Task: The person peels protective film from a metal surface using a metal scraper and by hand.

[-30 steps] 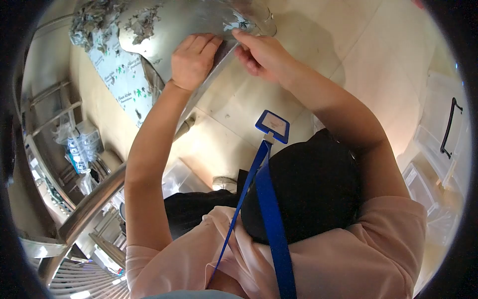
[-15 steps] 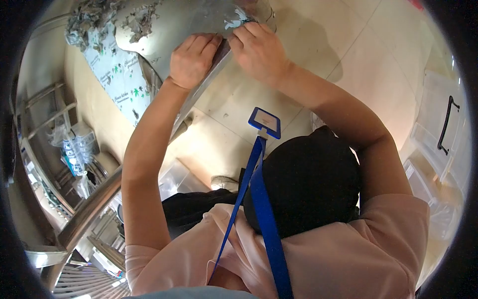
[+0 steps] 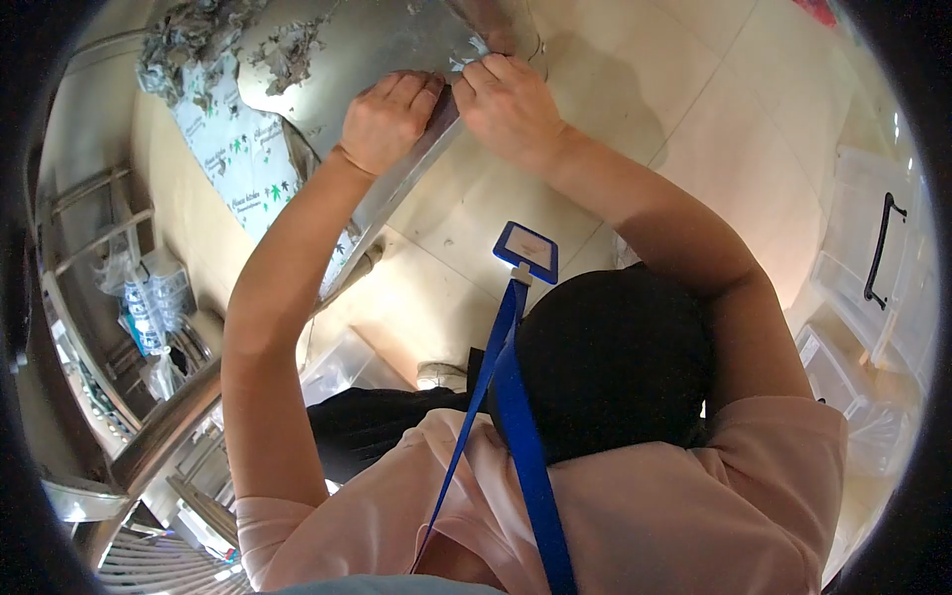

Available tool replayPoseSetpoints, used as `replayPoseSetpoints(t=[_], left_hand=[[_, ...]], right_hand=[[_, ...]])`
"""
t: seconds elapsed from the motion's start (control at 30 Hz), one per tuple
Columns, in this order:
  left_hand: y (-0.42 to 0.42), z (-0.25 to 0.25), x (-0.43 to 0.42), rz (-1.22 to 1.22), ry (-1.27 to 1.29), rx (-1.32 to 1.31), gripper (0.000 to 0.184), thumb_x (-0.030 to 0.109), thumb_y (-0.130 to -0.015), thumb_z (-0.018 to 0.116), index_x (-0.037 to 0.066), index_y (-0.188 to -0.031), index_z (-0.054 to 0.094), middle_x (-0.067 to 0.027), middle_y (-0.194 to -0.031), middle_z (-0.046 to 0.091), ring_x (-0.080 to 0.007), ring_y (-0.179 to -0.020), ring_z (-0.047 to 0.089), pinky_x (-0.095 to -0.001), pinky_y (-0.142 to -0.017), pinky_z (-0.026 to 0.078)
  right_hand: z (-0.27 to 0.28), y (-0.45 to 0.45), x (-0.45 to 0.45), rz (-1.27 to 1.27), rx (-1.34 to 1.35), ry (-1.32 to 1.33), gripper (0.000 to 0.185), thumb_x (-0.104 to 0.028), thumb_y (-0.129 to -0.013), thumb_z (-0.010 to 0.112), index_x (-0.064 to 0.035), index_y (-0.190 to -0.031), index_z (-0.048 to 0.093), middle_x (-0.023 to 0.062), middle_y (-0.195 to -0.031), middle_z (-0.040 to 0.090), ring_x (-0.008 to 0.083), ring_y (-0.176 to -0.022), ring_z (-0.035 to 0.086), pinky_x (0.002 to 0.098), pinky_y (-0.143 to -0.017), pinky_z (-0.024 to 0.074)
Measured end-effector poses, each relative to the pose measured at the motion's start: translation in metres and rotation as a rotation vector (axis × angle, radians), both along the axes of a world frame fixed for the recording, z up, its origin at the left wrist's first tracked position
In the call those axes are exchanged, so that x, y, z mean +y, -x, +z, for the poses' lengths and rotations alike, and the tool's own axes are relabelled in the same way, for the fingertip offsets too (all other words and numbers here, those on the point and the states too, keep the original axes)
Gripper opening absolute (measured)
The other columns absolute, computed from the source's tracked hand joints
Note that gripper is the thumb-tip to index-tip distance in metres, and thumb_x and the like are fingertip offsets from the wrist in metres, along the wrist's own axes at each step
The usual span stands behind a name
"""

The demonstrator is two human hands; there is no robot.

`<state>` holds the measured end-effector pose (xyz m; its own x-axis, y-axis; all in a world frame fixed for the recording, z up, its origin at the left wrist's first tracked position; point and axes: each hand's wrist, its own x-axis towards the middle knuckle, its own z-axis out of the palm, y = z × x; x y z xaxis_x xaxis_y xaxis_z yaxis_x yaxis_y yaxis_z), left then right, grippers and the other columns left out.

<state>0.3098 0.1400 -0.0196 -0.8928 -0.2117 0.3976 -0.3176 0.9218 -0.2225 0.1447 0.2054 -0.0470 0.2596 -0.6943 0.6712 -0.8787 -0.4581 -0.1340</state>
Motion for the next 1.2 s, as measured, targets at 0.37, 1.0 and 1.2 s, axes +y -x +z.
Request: replayPoseSetpoints(t=[0.37,1.0,1.2], left_hand=[[-0.005,0.008,0.001,0.012,-0.04,-0.061,0.016,0.012,-0.064,0.054,0.006,-0.078,0.06,-0.0027,-0.078,0.057,-0.0157,-0.071,0.056,-0.0247,-0.055,0.049],[-0.003,0.008,0.019,0.08,-0.111,0.055,0.017,0.013,-0.065,0.054,0.003,-0.077,0.059,-0.0055,-0.075,0.055,-0.0175,-0.069,0.056,-0.0262,-0.051,0.047],[-0.008,0.009,0.019,0.075,-0.136,0.038,0.017,0.013,-0.065,0.053,0.002,-0.076,0.059,-0.0061,-0.074,0.054,-0.0177,-0.068,0.055,-0.026,-0.051,0.047]], right_hand=[[0.006,-0.004,-0.002,0.014,0.035,-0.049,0.006,-0.011,-0.059,0.054,-0.0067,-0.063,0.054,0.0038,-0.067,0.051,0.0175,-0.071,0.051,0.0274,-0.063,0.0446],[0.013,-0.002,0.0,0.099,0.071,-0.05,0.008,-0.009,-0.061,0.055,-0.0049,-0.067,0.054,0.0059,-0.07,0.053,0.0194,-0.072,0.051,0.0288,-0.065,0.0452],[0.01,-0.004,0.001,0.118,0.148,-0.055,0.008,-0.008,-0.059,0.055,-0.0047,-0.067,0.054,0.0059,-0.071,0.054,0.0198,-0.073,0.052,0.0282,-0.065,0.0456]])
